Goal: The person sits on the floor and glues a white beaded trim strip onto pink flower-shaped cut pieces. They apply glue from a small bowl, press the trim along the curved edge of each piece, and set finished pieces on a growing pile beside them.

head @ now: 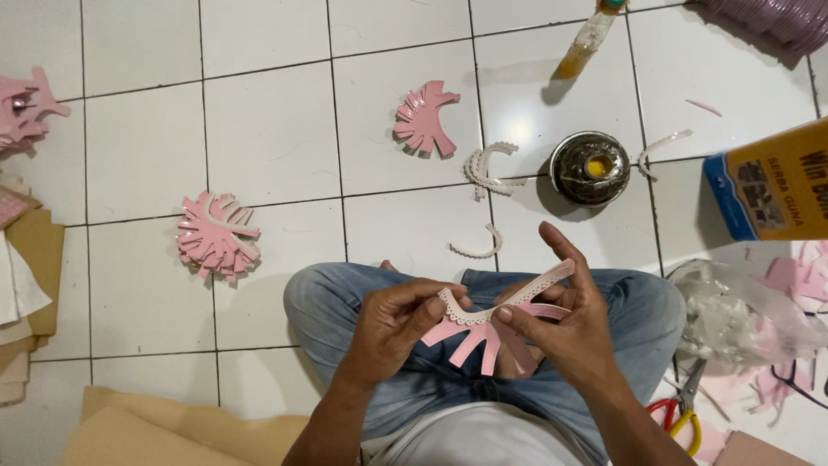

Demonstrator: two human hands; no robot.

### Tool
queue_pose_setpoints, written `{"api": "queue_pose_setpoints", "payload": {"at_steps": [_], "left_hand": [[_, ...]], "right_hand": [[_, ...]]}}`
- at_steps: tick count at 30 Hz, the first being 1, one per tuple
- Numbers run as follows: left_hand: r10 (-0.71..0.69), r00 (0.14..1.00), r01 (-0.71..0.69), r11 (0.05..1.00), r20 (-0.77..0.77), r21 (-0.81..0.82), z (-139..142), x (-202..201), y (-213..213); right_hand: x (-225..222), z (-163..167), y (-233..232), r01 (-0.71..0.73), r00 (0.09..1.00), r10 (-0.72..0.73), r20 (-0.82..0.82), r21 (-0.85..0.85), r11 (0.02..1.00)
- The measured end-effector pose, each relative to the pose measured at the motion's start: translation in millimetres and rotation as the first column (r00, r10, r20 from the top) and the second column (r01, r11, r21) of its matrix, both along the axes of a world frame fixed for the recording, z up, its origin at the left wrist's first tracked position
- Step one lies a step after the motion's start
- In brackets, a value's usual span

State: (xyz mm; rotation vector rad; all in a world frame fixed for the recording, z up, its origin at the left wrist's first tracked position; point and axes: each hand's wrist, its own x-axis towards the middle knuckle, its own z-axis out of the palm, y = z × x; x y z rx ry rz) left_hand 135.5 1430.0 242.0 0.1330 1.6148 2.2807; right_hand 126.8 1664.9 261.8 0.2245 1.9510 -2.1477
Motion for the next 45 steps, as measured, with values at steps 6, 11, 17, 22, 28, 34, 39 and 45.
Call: {"api": "queue_pose_setpoints", "payload": {"at_steps": [6, 11, 17, 22, 28, 34, 39, 45], "left_hand": [[0.036, 0.999, -0.036, 0.999, -0.003, -0.039, 6.6, 0.6, 4.5], [0.03, 0.999, -0.038, 0.976, -0.039, -0.216, 19.7, 1.3, 8.0], [0.073, 0.997, -0.08, 0.91, -0.032, -0.407, 23.3, 2.8, 14.5], [0.111, 0.99, -0.14, 0.878, -0.091, -0.458, 22.6, 5.3, 18.0], [0.126, 0.99, -0.14, 0.891, -0.061, -0.433, 25.4, 4.4, 23.8], [0.092, 0.996, -0.092, 0.899, -0.021, -0.428, 27.5, 6.8, 26.7], [0.139, 0.989, -0.143, 0.871, -0.044, -0.47, 23.5, 8.8, 30.4], [0.105, 0.993, -0.12, 0.915, -0.06, -0.386, 18.8, 4.7, 25.3]], "right_hand": [[0.0, -2.7, 1.1, -0.016, 0.999, 0.015, -0.035, -0.014, 1.0], [3.4, -3.2, 2.8, 0.016, 0.994, -0.009, -0.113, 0.064, 0.998], [4.4, -4.9, 4.0, 0.021, 0.99, -0.007, -0.14, 0.097, 0.995], [4.9, -6.4, 4.0, 0.007, 0.988, 0.005, -0.153, 0.072, 0.997], [5.8, -6.0, 3.3, 0.028, 0.994, -0.02, -0.112, 0.069, 0.997], [7.2, -5.6, 2.8, 0.022, 0.994, -0.016, -0.112, 0.051, 0.998], [6.3, -7.8, 1.2, 0.018, 0.992, -0.015, -0.123, 0.025, 1.0], [5.9, -9.1, 1.3, 0.037, 0.994, -0.033, -0.101, 0.042, 0.998]]}}
